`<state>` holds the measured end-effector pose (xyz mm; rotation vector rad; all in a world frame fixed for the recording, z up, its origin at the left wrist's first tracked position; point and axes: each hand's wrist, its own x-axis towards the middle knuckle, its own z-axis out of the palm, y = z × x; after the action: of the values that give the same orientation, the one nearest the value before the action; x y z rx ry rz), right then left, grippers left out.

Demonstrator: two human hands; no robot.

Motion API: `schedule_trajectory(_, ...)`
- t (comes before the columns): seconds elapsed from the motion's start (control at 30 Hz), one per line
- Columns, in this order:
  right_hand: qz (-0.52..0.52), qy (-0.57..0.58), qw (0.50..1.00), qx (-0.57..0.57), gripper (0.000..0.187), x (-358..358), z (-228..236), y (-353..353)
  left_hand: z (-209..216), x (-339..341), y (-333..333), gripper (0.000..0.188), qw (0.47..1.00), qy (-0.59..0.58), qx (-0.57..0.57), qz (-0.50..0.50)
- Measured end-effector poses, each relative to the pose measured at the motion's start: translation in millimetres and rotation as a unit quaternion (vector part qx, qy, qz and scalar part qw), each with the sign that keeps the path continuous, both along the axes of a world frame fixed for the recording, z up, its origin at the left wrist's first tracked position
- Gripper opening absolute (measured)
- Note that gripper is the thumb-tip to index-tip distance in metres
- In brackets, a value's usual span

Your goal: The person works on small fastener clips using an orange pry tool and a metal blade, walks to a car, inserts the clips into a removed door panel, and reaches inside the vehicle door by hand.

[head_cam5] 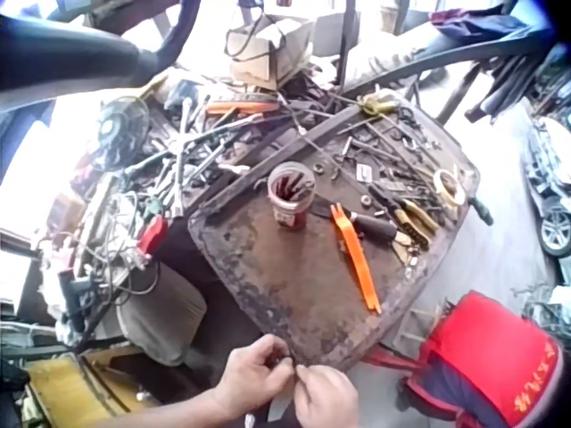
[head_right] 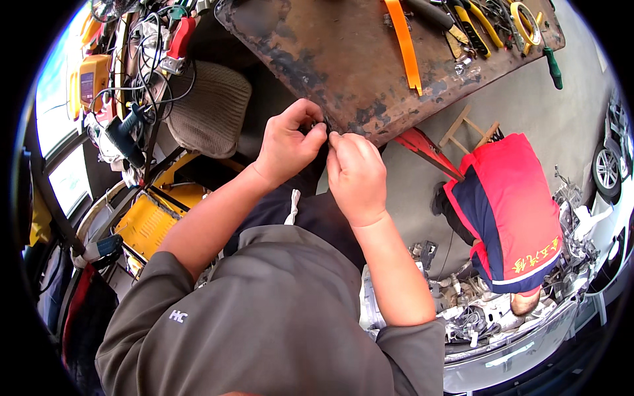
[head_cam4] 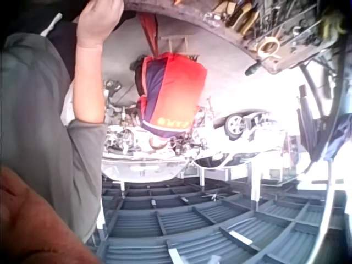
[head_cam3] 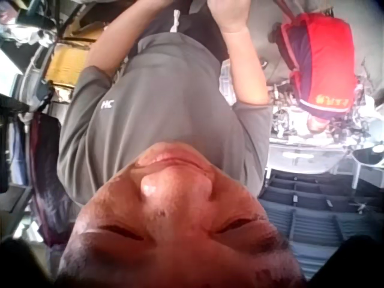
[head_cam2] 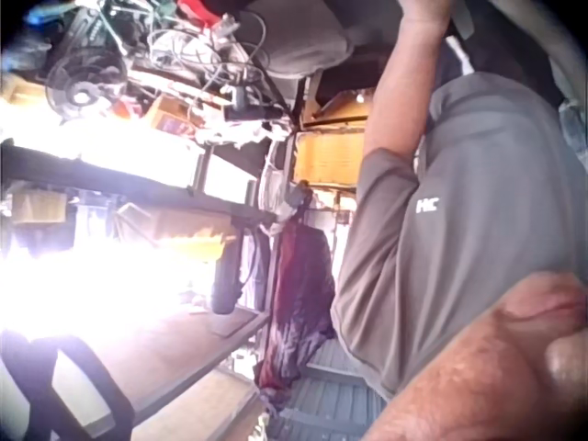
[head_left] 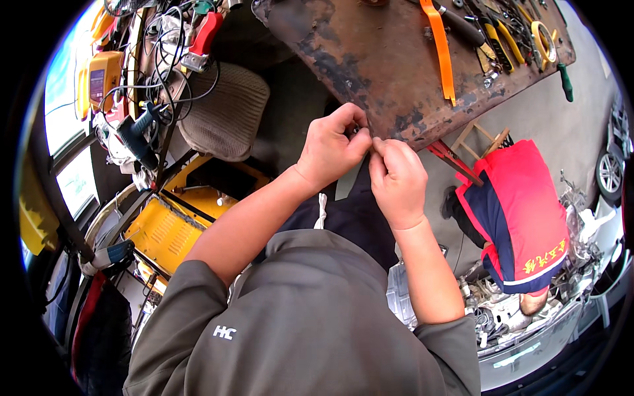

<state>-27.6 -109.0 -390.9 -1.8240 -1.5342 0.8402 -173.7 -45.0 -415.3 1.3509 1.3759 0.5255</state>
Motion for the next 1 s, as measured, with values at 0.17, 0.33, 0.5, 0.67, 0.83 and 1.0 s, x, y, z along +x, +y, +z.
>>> schedule_trajectory(0.17,0.013,0.012,1.000,-0.012,0.019,3.4,1.4,-0.9,-3.7,-0.4,-4.6,0.011,1.000,-0.002,-0.007,-0.009)
schedule_trajectory(0.33,0.026,0.018,0.999,-0.026,0.013,4.4,2.0,2.2,-2.6,0.2,-4.1,0.012,1.000,-0.003,-0.001,-0.023)
schedule_trajectory(0.5,0.010,0.036,0.998,-0.042,0.012,3.8,2.4,5.6,0.0,-2.1,-3.5,0.012,1.000,0.001,-0.011,-0.023)
schedule_trajectory(0.67,0.005,0.031,0.999,-0.042,0.012,4.3,0.9,9.7,2.4,-0.4,1.2,0.012,1.000,-0.005,-0.015,-0.023)
schedule_trajectory(0.83,0.023,0.019,0.999,-0.032,0.014,6.6,-1.7,14.4,4.6,0.9,3.1,0.013,0.999,0.002,-0.033,-0.033)
schedule_trajectory(1.0,0.025,0.004,0.999,-0.021,0.013,7.8,-4.1,15.1,0.2,2.4,0.5,0.013,0.999,-0.001,-0.030,-0.028)
